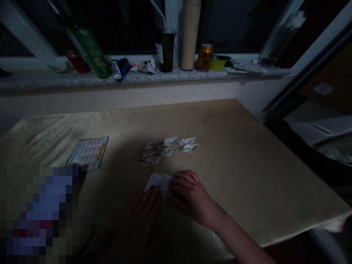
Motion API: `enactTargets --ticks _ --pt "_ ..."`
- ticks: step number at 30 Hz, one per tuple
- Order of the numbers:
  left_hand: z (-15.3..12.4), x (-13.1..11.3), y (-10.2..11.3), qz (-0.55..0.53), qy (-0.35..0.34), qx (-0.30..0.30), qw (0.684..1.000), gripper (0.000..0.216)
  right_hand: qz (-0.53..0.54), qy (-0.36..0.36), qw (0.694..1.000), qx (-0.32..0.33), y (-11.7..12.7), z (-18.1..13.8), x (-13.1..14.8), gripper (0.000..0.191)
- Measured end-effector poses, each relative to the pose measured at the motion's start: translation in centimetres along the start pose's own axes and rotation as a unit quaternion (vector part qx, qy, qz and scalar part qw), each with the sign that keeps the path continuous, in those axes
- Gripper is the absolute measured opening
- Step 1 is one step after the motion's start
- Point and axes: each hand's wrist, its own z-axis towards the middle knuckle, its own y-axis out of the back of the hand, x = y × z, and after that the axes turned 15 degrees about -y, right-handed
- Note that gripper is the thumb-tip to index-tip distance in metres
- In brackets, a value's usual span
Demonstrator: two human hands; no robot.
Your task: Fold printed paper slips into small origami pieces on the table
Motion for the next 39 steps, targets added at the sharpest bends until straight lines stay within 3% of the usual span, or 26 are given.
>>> enactTargets --ticks 12,23,30,39 --pt "0.2 -0.2 0.7 -0.031 0.005 0.005 0.999 0.079 -0.099 -0.116 0.986 -0.067 -2.0 1.9 0.1 0.012" --pt "0.1 -0.3 0.0 -0.035 0.010 -0.002 0.999 0.081 -0.185 -0.143 0.969 -0.080 -2.9 2.5 0.5 0.018" --pt "0.0 -0.6 -0.3 -0.021 0.022 -0.007 1.000 0.081 -0.232 -0.142 0.957 -0.100 -3.9 2.9 0.5 0.009" --pt "0.4 -0.8 0.4 0.045 0.004 -0.019 0.999 0.079 -0.257 -0.136 0.952 -0.100 -4.2 3.1 0.7 0.010"
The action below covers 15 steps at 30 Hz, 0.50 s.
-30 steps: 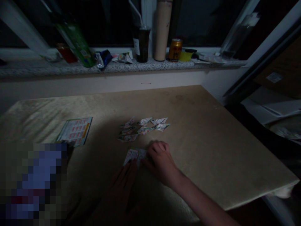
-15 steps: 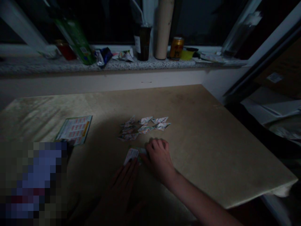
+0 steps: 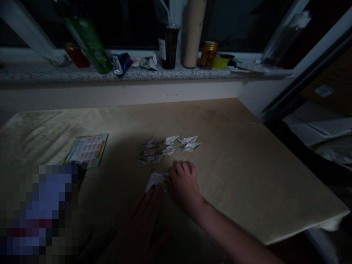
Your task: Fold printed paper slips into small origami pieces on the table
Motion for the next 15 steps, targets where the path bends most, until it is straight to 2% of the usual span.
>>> enactTargets --ticks 15 --pt "0.09 -0.15 0.73 -0.008 0.007 -0.005 1.000 0.080 -0.014 0.005 1.000 0.001 -0.32 0.19 0.23 0.012"
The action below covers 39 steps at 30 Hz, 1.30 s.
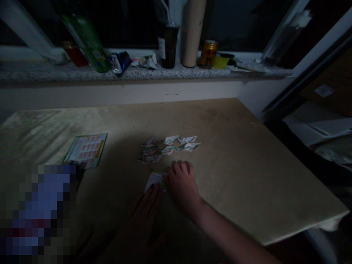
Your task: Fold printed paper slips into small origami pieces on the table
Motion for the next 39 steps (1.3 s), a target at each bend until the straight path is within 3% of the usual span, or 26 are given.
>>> enactTargets --ticks 11,24,35,39 --pt "-0.3 0.4 -0.4 -0.005 -0.010 0.026 1.000 0.085 -0.018 0.007 1.000 0.003 0.3 0.0 0.2 0.009" --pt "-1.1 0.3 -0.7 0.027 -0.014 0.024 0.999 0.070 -0.008 -0.001 1.000 0.006 0.2 0.0 0.3 0.010" --pt "-0.8 0.2 0.1 0.047 -0.044 0.004 0.998 0.074 -0.021 0.005 1.000 -0.012 0.2 -0.2 0.3 0.008" --pt "-0.5 -0.1 0.6 0.043 -0.022 0.011 0.999 0.074 -0.027 0.017 0.999 -0.008 0.4 -0.2 0.4 0.010"
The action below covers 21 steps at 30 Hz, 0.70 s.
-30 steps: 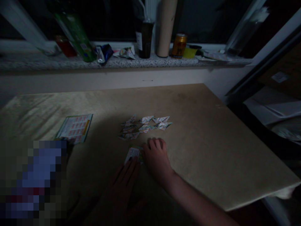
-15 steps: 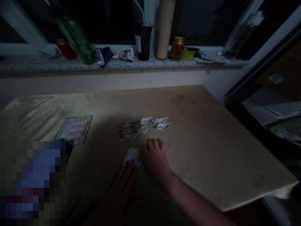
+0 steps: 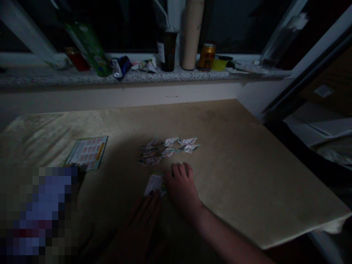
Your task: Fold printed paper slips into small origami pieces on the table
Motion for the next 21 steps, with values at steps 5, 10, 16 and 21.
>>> enactTargets --ticks 5,10,16,21 --pt "0.4 -0.1 -0.1 0.005 -0.004 0.002 1.000 0.071 -0.003 0.006 1.000 0.003 0.1 -0.1 0.1 0.011" --pt "0.6 0.1 -0.7 0.021 -0.003 0.009 1.000 0.070 0.015 -0.002 1.000 -0.019 -0.3 0.2 -0.1 0.009" --pt "0.8 0.1 -1.1 0.051 -0.016 -0.048 0.997 0.066 0.089 0.050 0.992 -0.077 0.6 -2.1 -1.1 0.025" --pt "0.8 0.2 -1.1 0.017 -0.019 -0.018 1.000 0.062 0.082 0.137 0.987 -0.011 2.2 -5.6 -1.1 0.043"
